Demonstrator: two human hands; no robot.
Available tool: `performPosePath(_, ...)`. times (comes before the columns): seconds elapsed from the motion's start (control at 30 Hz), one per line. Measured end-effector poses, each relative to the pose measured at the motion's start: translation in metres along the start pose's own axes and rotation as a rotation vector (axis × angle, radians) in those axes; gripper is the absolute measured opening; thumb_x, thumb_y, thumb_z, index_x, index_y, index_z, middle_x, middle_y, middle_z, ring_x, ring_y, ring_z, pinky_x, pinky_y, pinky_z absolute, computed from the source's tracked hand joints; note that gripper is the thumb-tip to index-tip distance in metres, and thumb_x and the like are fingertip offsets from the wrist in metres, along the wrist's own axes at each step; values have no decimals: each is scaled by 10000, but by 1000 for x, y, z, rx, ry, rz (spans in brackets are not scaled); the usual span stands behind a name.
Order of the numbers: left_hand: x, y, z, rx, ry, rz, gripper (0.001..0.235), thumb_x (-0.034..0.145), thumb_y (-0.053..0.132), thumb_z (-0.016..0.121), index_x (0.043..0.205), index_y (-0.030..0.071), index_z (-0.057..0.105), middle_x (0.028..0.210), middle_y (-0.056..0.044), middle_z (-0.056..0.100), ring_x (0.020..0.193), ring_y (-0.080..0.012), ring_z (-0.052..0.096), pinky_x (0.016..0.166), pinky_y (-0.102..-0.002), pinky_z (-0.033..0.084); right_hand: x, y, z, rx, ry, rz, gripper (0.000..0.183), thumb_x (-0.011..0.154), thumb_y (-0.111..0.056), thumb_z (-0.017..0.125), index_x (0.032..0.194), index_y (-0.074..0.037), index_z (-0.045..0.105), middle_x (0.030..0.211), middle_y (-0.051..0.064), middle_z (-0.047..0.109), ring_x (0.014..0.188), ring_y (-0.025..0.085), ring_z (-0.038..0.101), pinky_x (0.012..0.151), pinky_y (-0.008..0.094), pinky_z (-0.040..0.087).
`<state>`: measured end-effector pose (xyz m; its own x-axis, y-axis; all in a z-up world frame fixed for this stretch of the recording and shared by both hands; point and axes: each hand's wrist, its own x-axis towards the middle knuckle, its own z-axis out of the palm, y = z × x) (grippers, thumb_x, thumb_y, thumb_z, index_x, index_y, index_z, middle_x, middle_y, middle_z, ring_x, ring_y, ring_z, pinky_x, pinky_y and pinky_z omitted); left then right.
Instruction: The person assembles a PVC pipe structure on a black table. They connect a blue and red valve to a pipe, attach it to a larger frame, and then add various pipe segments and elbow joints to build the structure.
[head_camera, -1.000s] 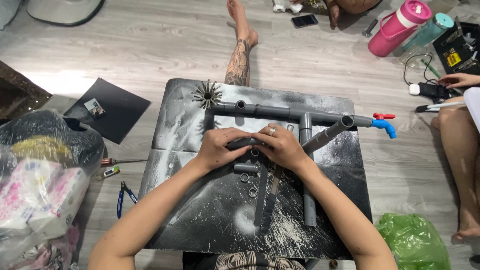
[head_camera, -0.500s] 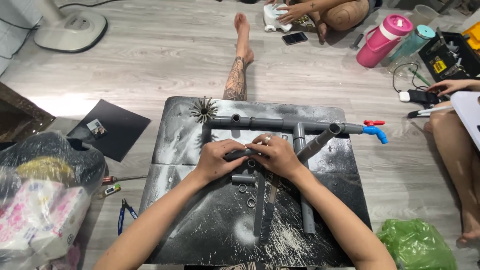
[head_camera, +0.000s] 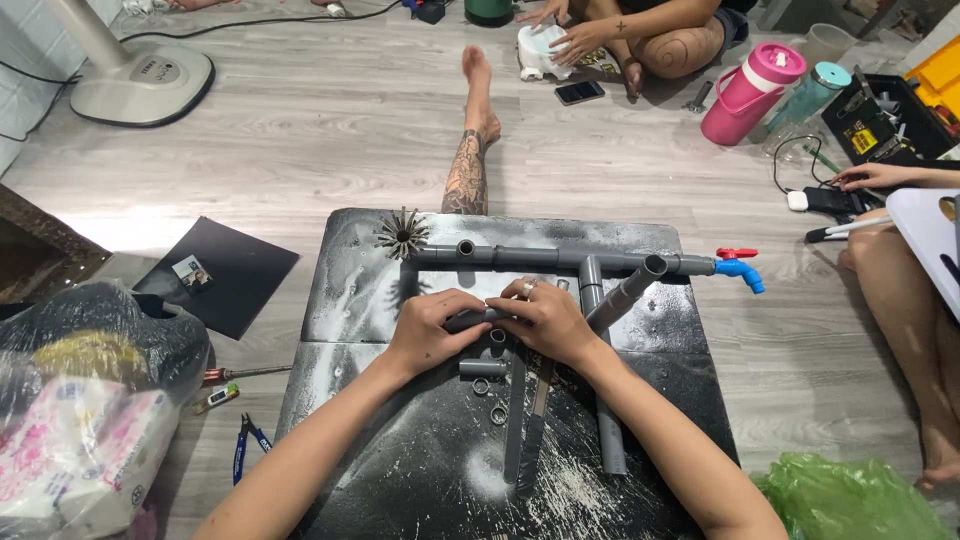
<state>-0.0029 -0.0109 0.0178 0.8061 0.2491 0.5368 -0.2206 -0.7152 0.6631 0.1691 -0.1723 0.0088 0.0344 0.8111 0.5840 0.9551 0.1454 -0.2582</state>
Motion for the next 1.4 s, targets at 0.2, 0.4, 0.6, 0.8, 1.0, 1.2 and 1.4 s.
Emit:
performPosePath(0.2, -1, 2, 0, 6, -12, -17, 192, 777, 130, 856, 947, 152, 770, 894, -17, 802, 840, -246, 768, 719, -346, 627, -2, -3, -1, 29, 5, 24, 207, 821, -132, 823, 1023, -133, 778, 896, -1, 708, 738, 216, 678, 645, 348, 562)
performPosePath(0.4, -2, 0, 0, -5, 2, -13, 188, 777, 132, 860, 944, 135, 773, 880, -29, 802, 825, -257, 768, 703, -339, 630, -4, 2, 4, 15, 9, -7, 227, 803, -128, 830, 1024, -141, 780, 876, 7, 694, 750, 231, 679, 648, 363, 563)
performPosePath(0.6, -3, -3, 4, -11, 7, -3, 186, 780, 120, 855, 944, 138, 771, 884, -28, 798, 828, -260, 767, 699, -344, 631, -3, 1, 3, 13, 10, 3, 225, 819, -149, 829, 1038, -144, 774, 876, 7, 693, 760, 227, 676, 659, 359, 563)
performPosePath(0.8, -3, -2, 4, 83, 58, -16, 182, 787, 161, 850, 941, 150, 755, 888, 2, 776, 790, -244, 757, 680, -323, 624, -2, 1, 6, 18, -30, 76, 234, 846, -154, 791, 1077, -162, 756, 950, 0, 701, 825, 223, 678, 706, 348, 562)
performPosePath(1.0, -5, -9, 8, 120, 50, -2, 178, 802, 176, 840, 953, 160, 748, 899, 10, 762, 790, -240, 753, 675, -326, 623, -1, -1, 4, 23, -38, 124, 239, 836, -152, 795, 1068, -146, 741, 987, 11, 703, 860, 236, 683, 727, 358, 562)
performPosePath(1.2, -6, -23, 18, 261, 126, 62, 369, 775, 243, 836, 1116, 176, 713, 941, 27, 704, 836, -201, 693, 715, -346, 597, 2, -6, -3, -75, 7, 178, 235, 817, -128, 789, 1041, -174, 738, 951, -24, 674, 852, 220, 660, 703, 338, 561)
performPosePath(1.4, -3, -20, 18, 293, 172, 65, 451, 812, 384, 805, 1178, 158, 670, 972, 15, 690, 892, -194, 668, 802, -339, 543, -1, 0, -2, -106, 51, 242, 253, 806, -106, 784, 1030, -187, 698, 957, -30, 628, 893, 220, 631, 717, 345, 562)
